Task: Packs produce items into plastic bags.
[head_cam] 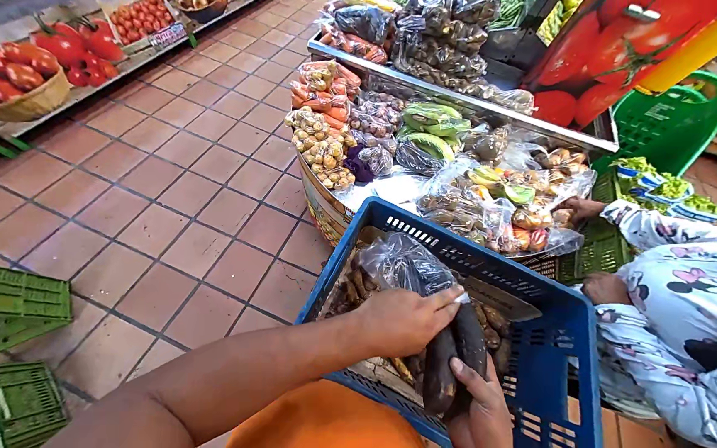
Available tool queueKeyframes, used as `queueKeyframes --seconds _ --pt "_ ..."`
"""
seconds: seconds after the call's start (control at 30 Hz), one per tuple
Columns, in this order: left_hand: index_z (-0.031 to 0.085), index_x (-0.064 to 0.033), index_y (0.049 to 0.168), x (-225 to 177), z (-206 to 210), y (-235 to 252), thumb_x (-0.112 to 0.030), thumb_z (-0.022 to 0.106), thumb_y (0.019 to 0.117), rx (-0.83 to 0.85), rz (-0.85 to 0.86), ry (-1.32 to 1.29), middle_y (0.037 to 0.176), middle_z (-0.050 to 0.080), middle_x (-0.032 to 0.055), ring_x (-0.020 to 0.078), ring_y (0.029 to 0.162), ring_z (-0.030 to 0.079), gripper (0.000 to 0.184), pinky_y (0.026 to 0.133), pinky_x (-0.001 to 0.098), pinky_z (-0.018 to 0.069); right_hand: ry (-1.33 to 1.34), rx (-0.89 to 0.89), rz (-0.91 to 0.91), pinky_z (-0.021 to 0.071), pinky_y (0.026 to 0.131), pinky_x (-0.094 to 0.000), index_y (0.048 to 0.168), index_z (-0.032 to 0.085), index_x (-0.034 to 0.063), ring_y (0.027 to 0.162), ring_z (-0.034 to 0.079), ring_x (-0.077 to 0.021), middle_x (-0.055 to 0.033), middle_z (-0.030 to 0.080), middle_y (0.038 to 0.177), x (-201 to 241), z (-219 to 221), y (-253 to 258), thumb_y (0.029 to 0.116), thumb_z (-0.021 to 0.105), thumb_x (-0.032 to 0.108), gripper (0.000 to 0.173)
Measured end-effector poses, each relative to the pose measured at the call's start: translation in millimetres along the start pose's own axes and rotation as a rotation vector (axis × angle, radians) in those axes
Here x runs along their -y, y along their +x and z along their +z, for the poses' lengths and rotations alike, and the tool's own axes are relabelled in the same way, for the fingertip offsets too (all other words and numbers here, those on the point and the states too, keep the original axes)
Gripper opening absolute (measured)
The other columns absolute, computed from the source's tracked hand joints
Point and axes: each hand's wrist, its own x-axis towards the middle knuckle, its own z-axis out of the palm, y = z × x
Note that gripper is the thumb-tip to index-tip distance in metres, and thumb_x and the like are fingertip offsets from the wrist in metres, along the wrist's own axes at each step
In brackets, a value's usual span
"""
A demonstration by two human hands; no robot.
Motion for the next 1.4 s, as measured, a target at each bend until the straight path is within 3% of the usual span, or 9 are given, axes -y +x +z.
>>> queueKeyframes --seconds 0.1,0.2,0.33,0.43,0.7,0.8,0.9,1.03,1.4 --pt "0.065 -0.0112 0.133 14.6 34.6 -22.9 -0.007 0.058 0.0961 -0.395 -0.003 -0.150 0.142 0.062 0.0039 0.0199 0.100 0.073 0.038 0.077 0.0406 0.0633 0.087 0.025 0.006 0.0640 0.075 -0.0501 0.153 0.030 0.0080 0.093 0.073 -0.0323 -0.0250 0.065 0.117 -7.3 -6.7 2.1 0.0723 0.079 0.010 0.095" --pt "0.071 -0.0093 0.117 27.7 47.9 -39.4 -0.024 0.059 0.1021 -0.599 -0.436 -0.525 0.119 0.069 0.0065 0.0155 0.091 0.069 0.024 0.078 0.0408 0.0615 0.083 0.035 0.013 0.0643 0.075 -0.0496 0.153 0.030 0.0081 0.092 0.073 -0.0315 -0.0244 0.065 0.117 -7.2 -9.9 3.7 0.0726 0.079 0.008 0.094" --pt "0.060 -0.0082 0.135 50.4 34.0 -34.1 -0.052 0.062 0.0984 -0.446 -0.858 -0.864 0.125 0.066 0.0125 0.0272 0.107 0.067 0.057 0.095 0.0532 0.0556 0.015 0.061 0.018 0.0639 0.077 -0.0497 0.153 0.031 0.0061 0.095 0.072 -0.0323 -0.0260 0.064 0.120 -10.5 -10.2 5.5 0.0705 0.080 0.007 0.096" --pt "0.068 -0.0079 0.121 56.0 32.2 -26.7 -0.055 0.062 0.0982 -0.294 -0.924 -0.951 0.110 0.070 0.0144 0.0291 0.103 0.068 0.052 0.093 0.0564 0.0544 -0.065 0.061 0.003 0.0638 0.079 -0.0483 0.154 0.032 0.0053 0.099 0.071 -0.0324 -0.0261 0.062 0.124 -13.5 -2.6 5.6 0.0696 0.078 0.005 0.096" --pt "0.070 -0.0075 0.099 50.9 41.1 -20.8 -0.032 0.056 0.1033 -0.286 -0.891 -0.910 0.085 0.067 0.0117 0.0268 0.079 0.066 0.029 0.073 0.0516 0.0541 -0.246 0.004 -0.054 0.0645 0.077 -0.0460 0.152 0.040 0.0048 0.099 0.072 -0.0321 -0.0247 0.063 0.125 -12.4 7.3 12.0 0.0686 0.077 0.001 0.091" --pt "0.067 -0.0098 0.118 40.0 34.6 -27.9 -0.049 0.065 0.0979 -0.408 -0.726 -0.786 0.111 0.068 0.0097 0.0242 0.094 0.068 0.044 0.085 0.0514 0.0579 -0.293 0.015 -0.067 0.0647 0.077 -0.0460 0.152 0.042 0.0047 0.100 0.072 -0.0320 -0.0240 0.064 0.125 -15.2 6.5 13.9 0.0652 0.078 0.000 0.094" --pt "0.059 -0.0126 0.137 30.7 27.0 -23.4 -0.058 0.079 0.0837 -0.242 -0.597 -0.649 0.128 0.062 0.0095 0.0247 0.112 0.064 0.073 0.096 0.0506 0.0554 -0.354 0.039 -0.079 0.0649 0.079 -0.0458 0.150 0.045 0.0047 0.100 0.072 -0.0316 -0.0230 0.065 0.123 -21.1 7.9 15.5 0.0629 0.081 0.003 0.094" --pt "0.072 -0.0101 0.113 43.9 46.3 -14.7 -0.026 0.062 0.1019 -0.250 -0.603 -0.558 0.109 0.070 0.0074 0.0222 0.104 0.068 0.022 0.096 0.0462 0.0554 -0.454 0.015 -0.096 0.0651 0.079 -0.0433 0.149 0.049 0.0063 0.101 0.072 -0.0279 -0.0188 0.067 0.123 -29.9 11.3 19.6 0.0631 0.081 0.003 0.091" --pt "0.072 -0.0080 0.108 19.2 77.2 -10.7 -0.024 0.052 0.1059 -0.518 -0.526 -0.554 0.105 0.073 0.0065 0.0187 0.100 0.070 0.026 0.091 0.0428 0.0580 -0.752 0.033 -0.166 0.0642 0.080 -0.0366 0.147 0.053 0.0124 0.099 0.072 -0.0169 -0.0085 0.070 0.118 -41.1 8.5 29.8 0.0657 0.083 0.014 0.087"
